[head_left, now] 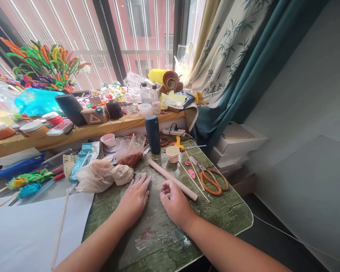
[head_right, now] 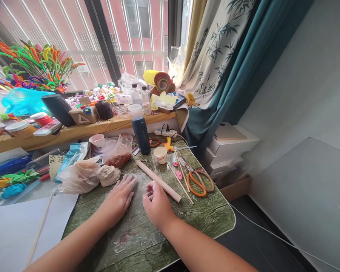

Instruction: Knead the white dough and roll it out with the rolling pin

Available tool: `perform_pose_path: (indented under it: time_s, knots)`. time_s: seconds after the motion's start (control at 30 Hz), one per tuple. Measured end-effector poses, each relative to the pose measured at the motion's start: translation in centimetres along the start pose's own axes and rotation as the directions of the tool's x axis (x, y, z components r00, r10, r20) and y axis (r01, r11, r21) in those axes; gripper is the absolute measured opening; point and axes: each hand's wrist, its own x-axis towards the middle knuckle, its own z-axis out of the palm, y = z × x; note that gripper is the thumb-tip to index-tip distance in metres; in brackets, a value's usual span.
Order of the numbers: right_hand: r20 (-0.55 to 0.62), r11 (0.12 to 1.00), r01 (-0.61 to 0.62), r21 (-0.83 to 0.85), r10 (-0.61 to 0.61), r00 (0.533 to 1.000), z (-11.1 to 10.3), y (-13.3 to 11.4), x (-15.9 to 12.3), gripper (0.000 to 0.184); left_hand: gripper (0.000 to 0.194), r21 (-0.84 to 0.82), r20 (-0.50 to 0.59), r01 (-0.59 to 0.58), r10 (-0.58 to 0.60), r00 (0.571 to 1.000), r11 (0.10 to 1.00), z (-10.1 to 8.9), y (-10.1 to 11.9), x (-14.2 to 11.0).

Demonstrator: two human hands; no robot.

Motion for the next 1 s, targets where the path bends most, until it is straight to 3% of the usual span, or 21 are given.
perform_pose_path:
  time_s: [0.17, 0.23, 0.27, 0.3, 0.37, 0.4, 0.43, 0.47, 0.53, 0.6, 0.67, 0.7, 0.8, 0.9, 1.0]
  knots:
    - [0.011, 0.995, -0.029, 0.094, 0.028, 1.0, 0.1, 0.3, 0.3, 0.016, 0.05, -0.254, 0.03, -0.041, 0.05, 0.998, 0.966, -0.9, -1.3, 0.3]
    - [0.006, 0.984, -0.042, 0.172, 0.042, 0.999, 0.3, 0.8, 0.6, 0.015, 0.037, -0.46, 0.005, 0.01, -0.008, 1.0, 0.888, -1.5, -1.6, 0.3]
    - [0.006, 0.979, -0.046, 0.198, 0.046, 0.999, 0.4, 1.0, 0.8, 0.015, 0.031, -0.59, -0.026, 0.056, -0.088, 0.996, 0.806, -1.9, -1.6, 0.3]
    - [0.006, 0.976, -0.047, 0.213, 0.047, 0.999, 0.5, 1.2, 1.0, 0.014, 0.027, -0.728, -0.058, 0.095, -0.2, 0.978, 0.679, -2.5, -1.5, 0.3]
    - [0.009, 0.973, -0.048, 0.225, 0.047, 0.999, 0.6, 1.3, 1.2, 0.013, 0.023, -0.951, -0.06, 0.086, -0.448, 0.892, 0.298, -3.8, -0.7, 0.3]
    - [0.012, 0.973, -0.049, 0.227, 0.047, 0.999, 0.6, 1.2, 1.2, 0.012, 0.022, -0.996, -0.017, 0.029, -0.527, 0.85, 0.08, -4.4, -0.1, 0.2]
    - [0.015, 0.972, -0.054, 0.228, 0.052, 0.999, 0.5, 0.9, 1.1, 0.012, 0.022, -0.994, 0.044, -0.019, -0.551, 0.834, -0.108, -4.9, 0.7, 0.2]
    - [0.02, 0.975, -0.047, 0.219, 0.044, 0.999, 0.5, 0.5, 1.0, 0.014, 0.023, -0.971, 0.094, -0.044, -0.549, 0.83, -0.234, -5.2, 1.6, 0.2]
    - [0.058, 0.989, 0.059, 0.137, -0.068, 0.996, 0.4, -0.8, 0.6, 0.023, 0.024, -0.932, 0.156, -0.056, -0.537, 0.829, -0.358, -5.3, 3.3, 0.2]
    - [0.153, 0.953, 0.3, -0.032, -0.292, 0.944, 0.4, -2.2, 0.3, 0.042, 0.027, -0.928, 0.174, -0.027, -0.496, 0.851, -0.372, -4.6, 4.5, 0.3]
    - [0.25, 0.829, 0.517, -0.213, -0.465, 0.849, 0.5, -3.2, 0.3, 0.057, 0.032, -0.946, 0.182, 0.041, -0.425, 0.887, -0.321, -3.6, 5.0, 0.5]
    - [0.274, 0.776, 0.565, -0.282, -0.499, 0.822, 0.6, -3.4, 0.5, 0.058, 0.036, -0.954, 0.187, 0.073, -0.387, 0.903, -0.29, -3.0, 5.1, 0.6]
    - [0.276, 0.73, 0.553, -0.401, -0.479, 0.833, 0.8, -3.0, 1.1, 0.048, 0.055, -0.972, 0.179, 0.124, -0.284, 0.942, -0.2, -1.7, 4.9, 0.6]
    - [0.35, 0.711, 0.545, -0.445, -0.422, 0.836, 0.7, -1.9, 1.3, 0.044, 0.072, -0.983, 0.172, 0.159, -0.16, 0.972, -0.089, -1.3, 4.5, 0.2]
    - [0.421, 0.672, 0.551, -0.496, -0.369, 0.829, 0.9, -1.3, 0.9, 0.041, 0.075, -0.974, 0.215, 0.212, -0.033, 0.976, -0.077, -1.5, 4.2, -0.4]
